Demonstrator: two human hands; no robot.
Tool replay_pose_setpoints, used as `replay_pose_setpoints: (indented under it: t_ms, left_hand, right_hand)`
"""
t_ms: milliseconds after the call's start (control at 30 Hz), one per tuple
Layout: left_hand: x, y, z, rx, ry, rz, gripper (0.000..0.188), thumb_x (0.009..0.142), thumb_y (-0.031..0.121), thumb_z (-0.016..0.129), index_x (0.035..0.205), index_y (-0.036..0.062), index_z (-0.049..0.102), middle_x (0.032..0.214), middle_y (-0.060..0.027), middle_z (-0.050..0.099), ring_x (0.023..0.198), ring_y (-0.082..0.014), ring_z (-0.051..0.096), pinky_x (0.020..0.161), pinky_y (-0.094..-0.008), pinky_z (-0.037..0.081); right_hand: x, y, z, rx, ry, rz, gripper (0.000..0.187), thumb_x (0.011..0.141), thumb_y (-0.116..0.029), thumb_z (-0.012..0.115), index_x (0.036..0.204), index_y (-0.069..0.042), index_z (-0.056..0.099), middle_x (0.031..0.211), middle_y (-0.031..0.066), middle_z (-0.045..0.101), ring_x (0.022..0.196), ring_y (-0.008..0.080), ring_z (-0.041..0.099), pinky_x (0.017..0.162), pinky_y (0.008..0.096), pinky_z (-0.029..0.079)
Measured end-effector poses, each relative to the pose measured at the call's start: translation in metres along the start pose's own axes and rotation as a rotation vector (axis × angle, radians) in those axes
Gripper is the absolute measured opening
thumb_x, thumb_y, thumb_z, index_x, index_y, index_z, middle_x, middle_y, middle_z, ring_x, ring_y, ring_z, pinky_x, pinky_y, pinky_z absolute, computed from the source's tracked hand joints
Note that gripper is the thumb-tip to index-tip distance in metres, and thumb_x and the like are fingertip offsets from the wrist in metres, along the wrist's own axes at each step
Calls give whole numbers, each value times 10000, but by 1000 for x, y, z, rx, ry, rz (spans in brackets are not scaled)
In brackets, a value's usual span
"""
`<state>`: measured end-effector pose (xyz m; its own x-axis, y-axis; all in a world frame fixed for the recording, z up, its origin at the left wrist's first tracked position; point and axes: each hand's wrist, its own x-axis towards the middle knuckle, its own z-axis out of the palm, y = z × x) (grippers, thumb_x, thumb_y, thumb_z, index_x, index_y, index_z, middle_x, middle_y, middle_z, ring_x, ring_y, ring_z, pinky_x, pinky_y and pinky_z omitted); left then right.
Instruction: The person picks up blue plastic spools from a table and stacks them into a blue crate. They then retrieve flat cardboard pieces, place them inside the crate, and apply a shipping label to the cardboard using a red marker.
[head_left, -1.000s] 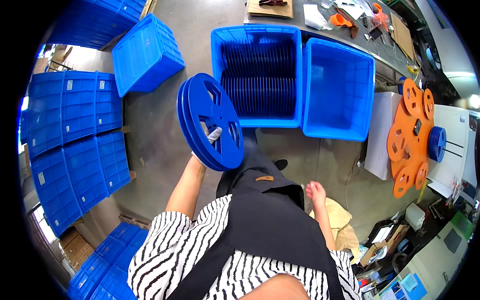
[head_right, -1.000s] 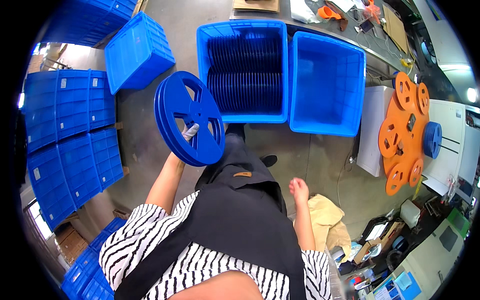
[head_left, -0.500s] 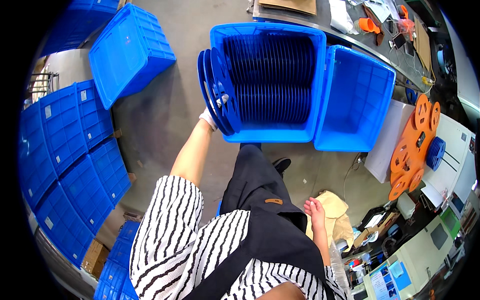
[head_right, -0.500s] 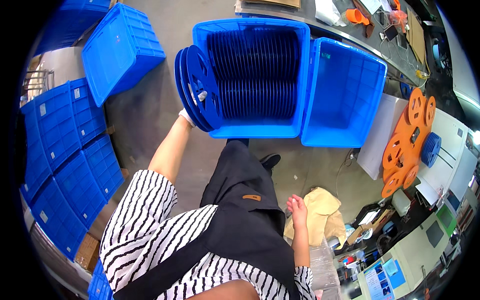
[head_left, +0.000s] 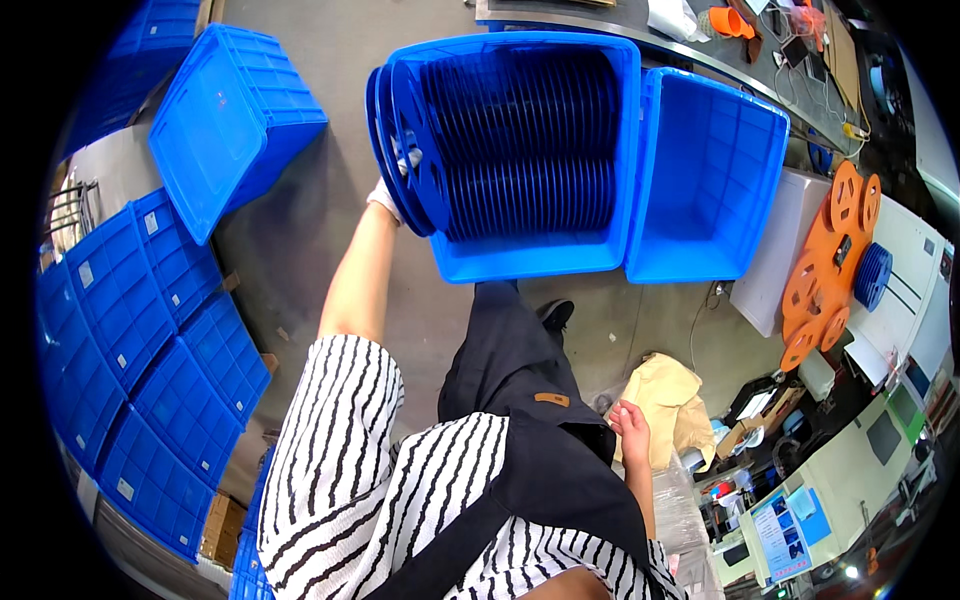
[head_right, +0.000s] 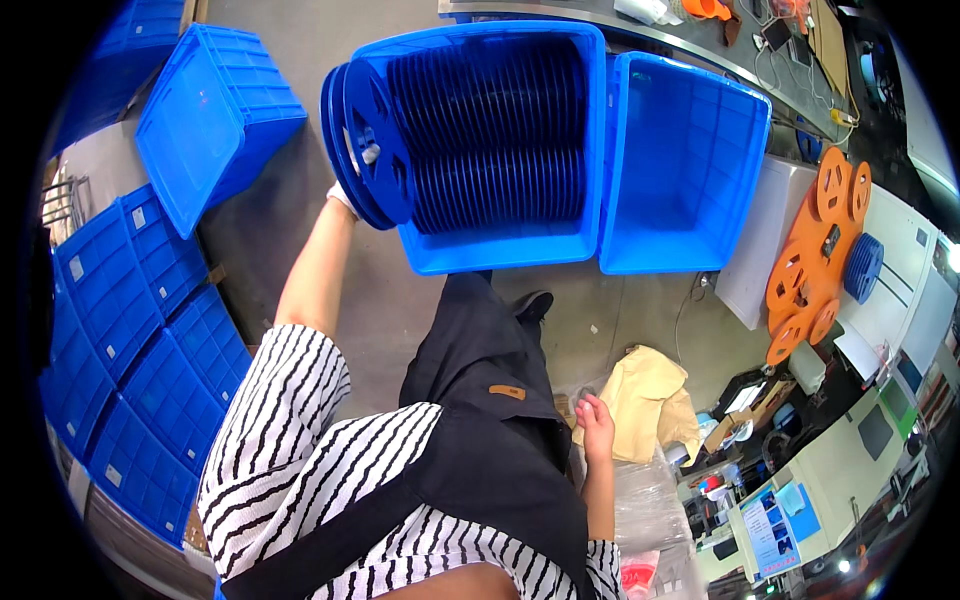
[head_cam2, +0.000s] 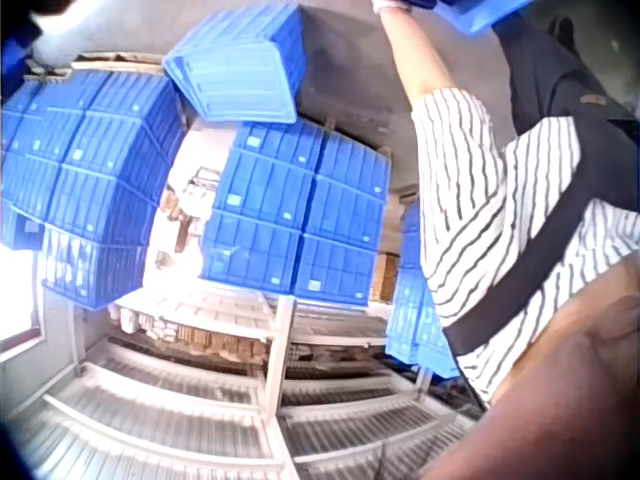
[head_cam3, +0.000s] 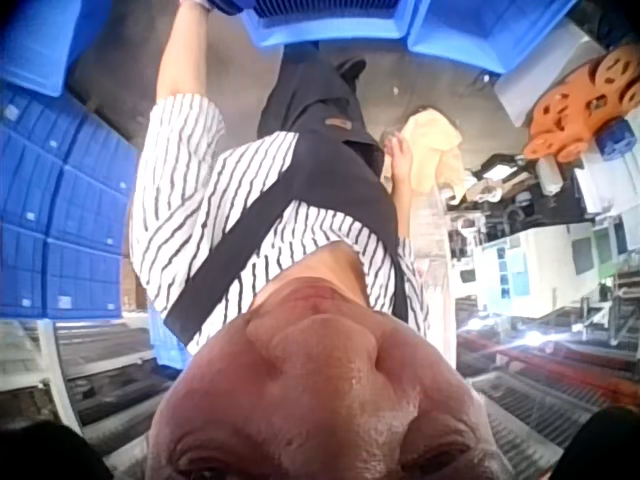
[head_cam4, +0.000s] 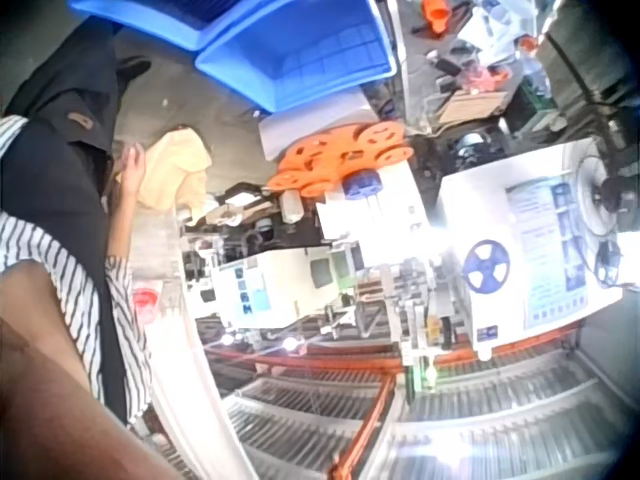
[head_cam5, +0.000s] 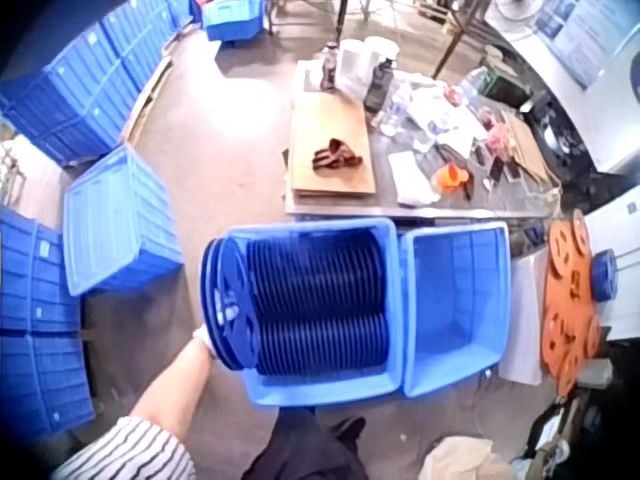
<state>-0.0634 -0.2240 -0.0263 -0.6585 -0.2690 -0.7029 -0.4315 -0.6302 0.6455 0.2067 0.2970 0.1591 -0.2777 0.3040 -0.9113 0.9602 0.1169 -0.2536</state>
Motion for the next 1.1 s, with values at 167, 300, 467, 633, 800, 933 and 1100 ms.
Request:
replay_pose_setpoints:
  t_ms: [167, 300, 467, 633, 800, 933, 1100]
  left_hand:
    - [47, -3, -23, -43, -1, -172, 474, 811, 330, 697, 1200, 110, 541, 1073, -56, 633, 917, -236, 612, 806, -430, 516]
    - [69, -15, -31, -91, 5, -297, 469, 824, 366, 676, 1197, 114, 549, 1082, -59, 637, 923, -234, 612, 814, -430, 512]
    - [89, -33, -44, -171, -8, -435, 469, 840, 411, 651, 1194, 118, 560, 1094, -62, 641, 930, -233, 611, 825, -429, 506]
    - [100, -40, -59, -211, -26, -492, 475, 857, 456, 625, 1191, 123, 570, 1106, -66, 646, 938, -231, 610, 835, -428, 500]
    - [45, -80, -109, 19, 264, -262, 717, 941, 627, 285, 1441, 114, 316, 1407, -177, 424, 1269, -350, 425, 1061, -451, 321]
    - [-33, -121, -128, 24, 400, -434, 756, 943, 629, 259, 1475, 92, 252, 1492, -199, 303, 1365, -387, 304, 1123, -483, 228]
    - [-82, -157, -101, 107, 364, -623, 732, 946, 614, 298, 1458, 91, 290, 1469, -211, 343, 1342, -385, 351, 1101, -486, 282]
  right_hand:
    - [0, 14, 7, 43, -33, 29, 312, 971, -182, 527, 1232, -13, 520, 1110, 97, 616, 948, 163, 608, 847, 287, 493]
    - [1, 14, 11, 31, -42, 34, 313, 969, -182, 530, 1234, -16, 520, 1103, 90, 619, 944, 154, 606, 845, 274, 486]
    - [-6, -10, 12, -23, -14, 52, 320, 971, -195, 529, 1244, -29, 522, 1105, 75, 624, 947, 139, 603, 810, 250, 475]
    - [-3, -20, 2, -82, -49, 48, 332, 972, -207, 524, 1255, -33, 517, 1130, 70, 618, 960, 137, 601, 804, 250, 472]
    - [-3, -28, -2, -72, -4, 48, 349, 972, -207, 524, 1267, -21, 503, 1136, 82, 613, 967, 145, 599, 821, 261, 475]
    - [6, -16, -8, 0, -26, 28, 330, 961, -182, 538, 1243, -12, 528, 1121, 80, 624, 962, 145, 600, 802, 258, 469]
    - [19, -24, -11, -34, -75, -39, 325, 957, -173, 544, 1238, -11, 532, 1107, 90, 635, 929, 137, 605, 784, 246, 474]
